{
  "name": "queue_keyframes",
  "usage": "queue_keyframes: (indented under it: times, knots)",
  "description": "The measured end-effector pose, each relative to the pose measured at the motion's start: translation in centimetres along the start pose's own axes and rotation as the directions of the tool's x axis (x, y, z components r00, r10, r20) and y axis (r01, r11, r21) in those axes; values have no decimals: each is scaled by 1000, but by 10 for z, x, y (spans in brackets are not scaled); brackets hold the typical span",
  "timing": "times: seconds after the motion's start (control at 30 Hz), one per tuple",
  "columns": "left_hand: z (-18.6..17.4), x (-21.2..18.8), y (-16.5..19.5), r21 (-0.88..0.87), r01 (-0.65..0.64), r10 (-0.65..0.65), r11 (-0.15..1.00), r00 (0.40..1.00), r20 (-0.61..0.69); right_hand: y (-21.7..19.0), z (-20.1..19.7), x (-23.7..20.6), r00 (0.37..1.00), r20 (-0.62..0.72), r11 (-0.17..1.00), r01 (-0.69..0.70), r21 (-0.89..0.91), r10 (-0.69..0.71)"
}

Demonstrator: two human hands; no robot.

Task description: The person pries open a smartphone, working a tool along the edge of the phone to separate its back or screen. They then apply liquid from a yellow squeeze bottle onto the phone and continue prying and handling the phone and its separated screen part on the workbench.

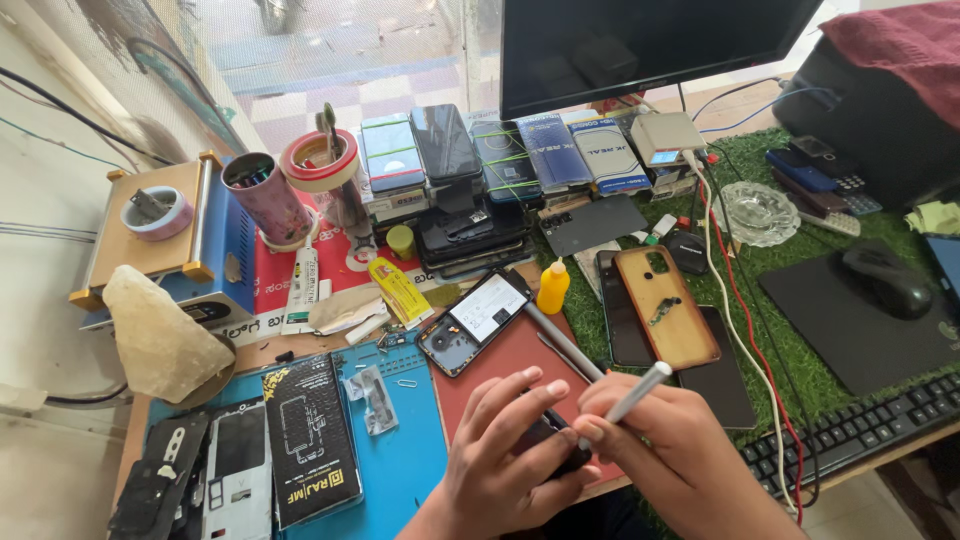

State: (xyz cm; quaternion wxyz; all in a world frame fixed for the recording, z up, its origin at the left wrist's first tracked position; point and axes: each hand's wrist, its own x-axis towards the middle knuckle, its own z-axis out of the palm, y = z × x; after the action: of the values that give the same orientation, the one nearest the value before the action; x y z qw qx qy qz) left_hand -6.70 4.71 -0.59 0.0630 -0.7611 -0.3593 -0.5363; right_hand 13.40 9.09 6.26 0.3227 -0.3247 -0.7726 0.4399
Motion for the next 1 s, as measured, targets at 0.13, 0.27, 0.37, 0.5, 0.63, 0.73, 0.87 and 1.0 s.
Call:
queue_keyframes:
  times: [0.13, 0.27, 0.37, 0.5, 0.63, 0.73, 0.87, 1.0]
  knots:
    - [-3, -7, 6, 8, 36, -36, 999, 999, -34, -15, -3, 14, 979, 82, 981, 191, -43, -187]
    - [-5, -7, 9, 105, 52, -50, 993, 998, -27, -28, -4, 22, 962, 159, 970, 234, -58, -222]
    - [-8, -5, 10, 107, 72, -72, 992, 997, -5, -34, -3, 17, 979, 118, 978, 180, -111, -166]
    - [-7, 0, 13, 123, 80, -84, 989, 996, 32, -39, -6, 9, 937, 100, 905, 349, -242, -334]
    - [-6, 5, 16, 114, 102, -109, 988, 992, 57, -41, -7, 7, 960, 70, 910, 279, -307, -271]
    - [-7, 9, 19, 134, 129, -144, 983, 984, 105, -43, -10, 8, 959, 98, 906, 284, -314, -267]
    - [-9, 16, 23, 125, 139, -156, 982, 977, 145, -47, -14, 9, 975, 141, 936, 205, -287, -170]
    - [-10, 23, 26, 103, 166, -179, 981, 975, 134, -50, -19, 9, 969, 155, 937, 227, -267, -191]
